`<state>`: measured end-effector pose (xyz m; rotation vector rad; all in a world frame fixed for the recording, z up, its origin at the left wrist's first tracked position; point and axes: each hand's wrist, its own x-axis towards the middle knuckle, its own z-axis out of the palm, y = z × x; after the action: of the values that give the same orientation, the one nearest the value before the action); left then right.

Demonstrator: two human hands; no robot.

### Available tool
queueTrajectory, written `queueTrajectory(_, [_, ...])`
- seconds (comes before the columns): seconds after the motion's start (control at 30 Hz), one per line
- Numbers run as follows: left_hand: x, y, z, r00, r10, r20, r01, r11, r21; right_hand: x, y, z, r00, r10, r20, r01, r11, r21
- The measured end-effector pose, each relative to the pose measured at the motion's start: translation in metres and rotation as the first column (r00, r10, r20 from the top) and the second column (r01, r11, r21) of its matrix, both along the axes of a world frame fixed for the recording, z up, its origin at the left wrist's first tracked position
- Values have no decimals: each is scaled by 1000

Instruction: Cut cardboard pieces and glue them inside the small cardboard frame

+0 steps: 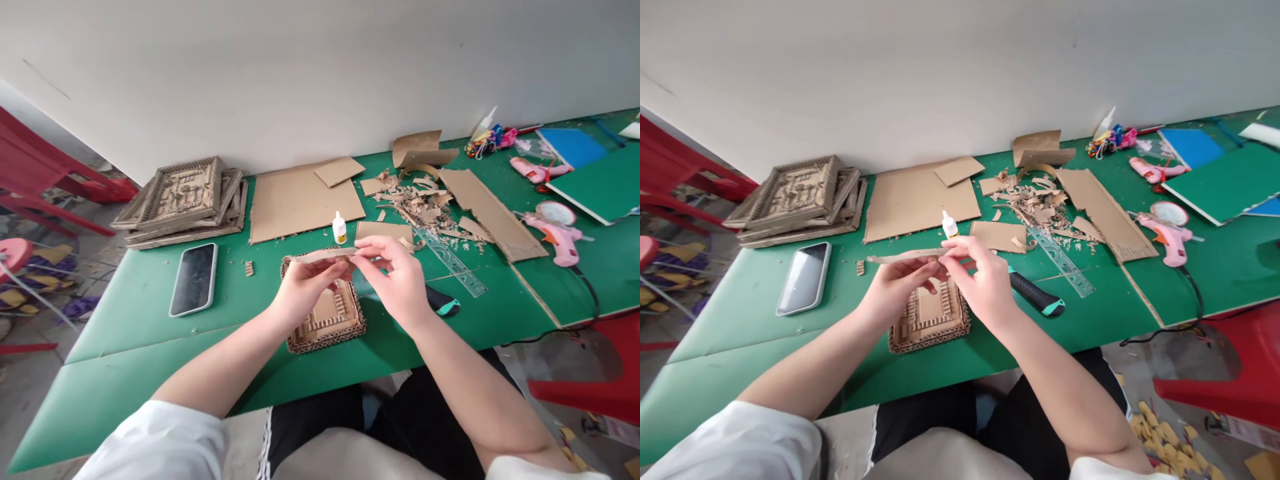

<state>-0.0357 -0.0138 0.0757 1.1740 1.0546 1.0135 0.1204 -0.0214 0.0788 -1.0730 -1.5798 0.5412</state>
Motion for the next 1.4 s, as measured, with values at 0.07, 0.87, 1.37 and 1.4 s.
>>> queueTrajectory(0.07, [0, 0, 0, 999, -2, 52, 4, 999, -41, 0, 0, -1, 999, -26, -38, 25, 999, -25])
queueTrajectory(0.87, [5, -4, 5, 993, 82, -83, -68, 984, 163, -3, 2, -5, 929, -160, 334, 40, 940, 338])
queueTrajectory(1.37, [4, -3, 3, 986, 100, -135, -81, 987, 137, -5, 0, -7, 821, -284, 494, 36, 891, 453])
queueTrajectory(1.4, [4, -3, 3, 987, 93, -131, -75, 988, 132, -5, 1, -7, 829, -279, 485, 39, 893, 448])
